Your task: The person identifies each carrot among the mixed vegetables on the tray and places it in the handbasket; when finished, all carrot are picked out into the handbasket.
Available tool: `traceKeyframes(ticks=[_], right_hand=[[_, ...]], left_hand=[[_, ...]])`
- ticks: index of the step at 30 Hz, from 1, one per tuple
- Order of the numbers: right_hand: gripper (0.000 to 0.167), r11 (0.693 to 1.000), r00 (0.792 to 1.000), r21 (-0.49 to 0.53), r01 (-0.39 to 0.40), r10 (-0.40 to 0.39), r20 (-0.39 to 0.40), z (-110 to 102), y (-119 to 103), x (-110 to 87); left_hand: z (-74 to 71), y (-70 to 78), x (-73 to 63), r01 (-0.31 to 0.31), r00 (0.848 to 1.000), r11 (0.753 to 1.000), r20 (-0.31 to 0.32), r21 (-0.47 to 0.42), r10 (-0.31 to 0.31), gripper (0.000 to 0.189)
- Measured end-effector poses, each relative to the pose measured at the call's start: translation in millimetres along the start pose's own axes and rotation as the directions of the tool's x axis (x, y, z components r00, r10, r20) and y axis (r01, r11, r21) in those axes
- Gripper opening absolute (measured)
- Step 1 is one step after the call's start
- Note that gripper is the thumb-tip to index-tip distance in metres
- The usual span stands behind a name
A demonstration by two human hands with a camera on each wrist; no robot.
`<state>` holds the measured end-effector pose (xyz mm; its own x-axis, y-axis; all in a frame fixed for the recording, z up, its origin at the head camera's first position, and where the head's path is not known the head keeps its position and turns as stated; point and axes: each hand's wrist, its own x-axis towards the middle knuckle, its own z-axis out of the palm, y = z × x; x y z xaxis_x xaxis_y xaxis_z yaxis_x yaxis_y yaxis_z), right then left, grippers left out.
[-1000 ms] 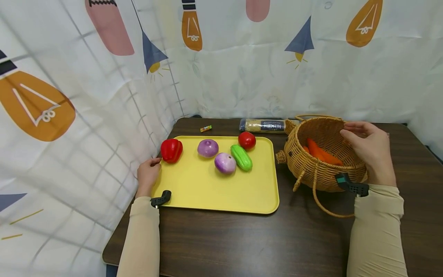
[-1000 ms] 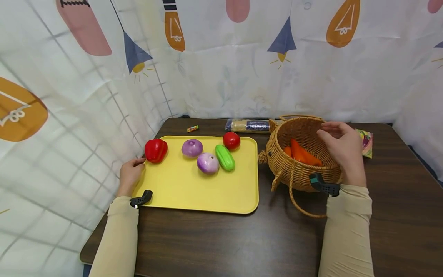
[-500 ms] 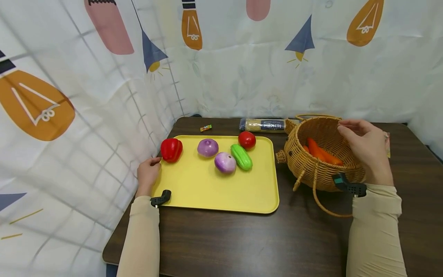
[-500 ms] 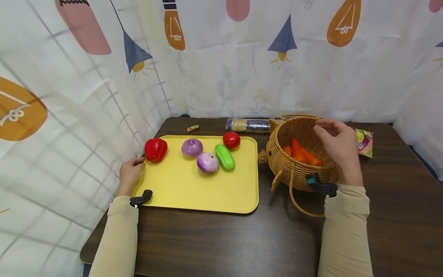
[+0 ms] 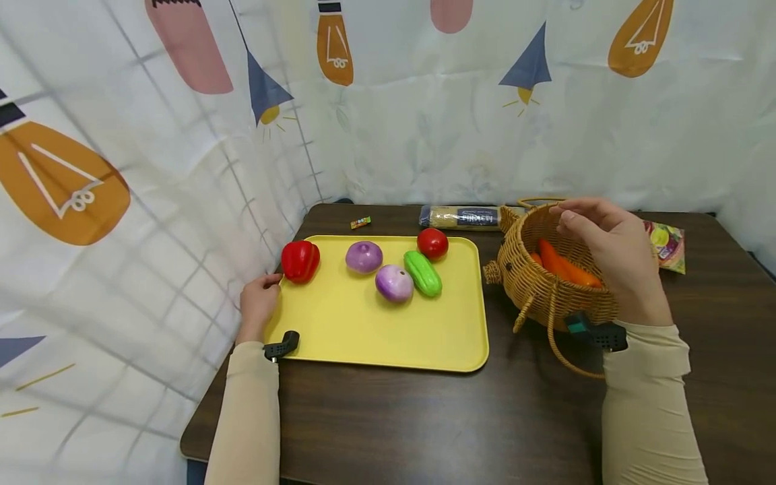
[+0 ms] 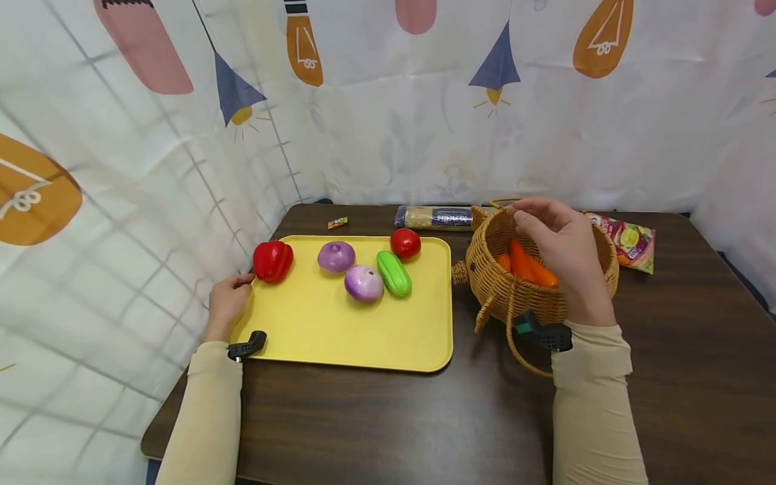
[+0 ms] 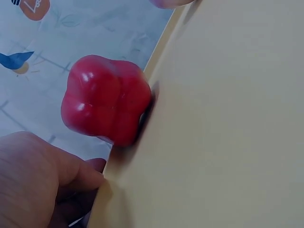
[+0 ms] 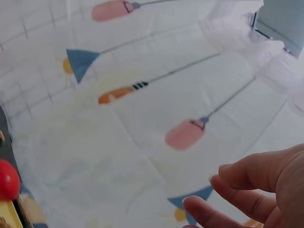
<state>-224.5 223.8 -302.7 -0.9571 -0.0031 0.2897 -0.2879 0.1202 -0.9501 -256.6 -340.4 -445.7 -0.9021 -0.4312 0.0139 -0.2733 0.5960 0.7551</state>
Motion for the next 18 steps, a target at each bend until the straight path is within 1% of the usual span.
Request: traceKeyframes(ticks=[2, 3, 6, 8, 10, 12, 14, 16, 18], right_hand=[[0.038, 0.998, 1.000, 0.058, 0.009, -0.011, 0.027, 7.0, -2.7, -0.7], [0.037, 0.997, 0.999, 0.070, 0.019, -0.021, 0.032, 10.7, -3.1, -0.7], [0.033, 0.990, 0.998, 0.129, 0.058, -0.061, 0.014, 21.7, -2.4, 1.1], [0.031, 0.985, 0.997, 0.153, 0.076, -0.075, -0.009, 28.8, -1.1, 3.9], [0.030, 0.990, 0.997, 0.123, 0.071, -0.069, -0.022, 35.8, -1.0, 8.6], [0.031, 0.998, 0.998, 0.012, 0.059, -0.059, -0.010, 41.7, -2.2, 14.5], [0.034, 0.991, 0.999, -0.127, 0.038, -0.036, 0.023, 46.7, -5.2, 21.4], [0.038, 0.964, 0.997, -0.262, 0.041, -0.023, 0.072, 50.0, -8.7, 29.3], [0.040, 0.923, 0.992, -0.379, 0.062, -0.016, 0.125, 52.0, -12.7, 38.5]], left_hand=[[-2.5, 0.5, -0.1, -0.003, 1.000, 1.000, 0.021, 0.014, 0.002, 0.039], [-3.9, 0.5, 0.0, -0.009, 1.000, 0.999, 0.025, 0.031, 0.009, 0.041], [-8.8, 4.7, -2.4, -0.043, 0.999, 0.994, 0.031, 0.103, 0.040, 0.046], [-12.5, 13.5, -7.2, -0.068, 0.998, 0.981, -0.001, 0.184, 0.069, 0.049], [-18.5, 28.7, -14.9, -0.079, 0.995, 0.960, -0.034, 0.269, 0.092, 0.052], [-26.6, 49.3, -23.5, -0.088, 0.992, 0.935, -0.051, 0.343, 0.112, 0.053], [-36.0, 72.6, -32.1, -0.110, 0.990, 0.909, -0.040, 0.402, 0.137, 0.053], [-43.6, 98.2, -38.1, -0.161, 0.985, 0.887, 0.009, 0.433, 0.174, 0.053], [-46.2, 124.0, -41.5, -0.227, 0.972, 0.860, 0.055, 0.457, 0.227, 0.053]])
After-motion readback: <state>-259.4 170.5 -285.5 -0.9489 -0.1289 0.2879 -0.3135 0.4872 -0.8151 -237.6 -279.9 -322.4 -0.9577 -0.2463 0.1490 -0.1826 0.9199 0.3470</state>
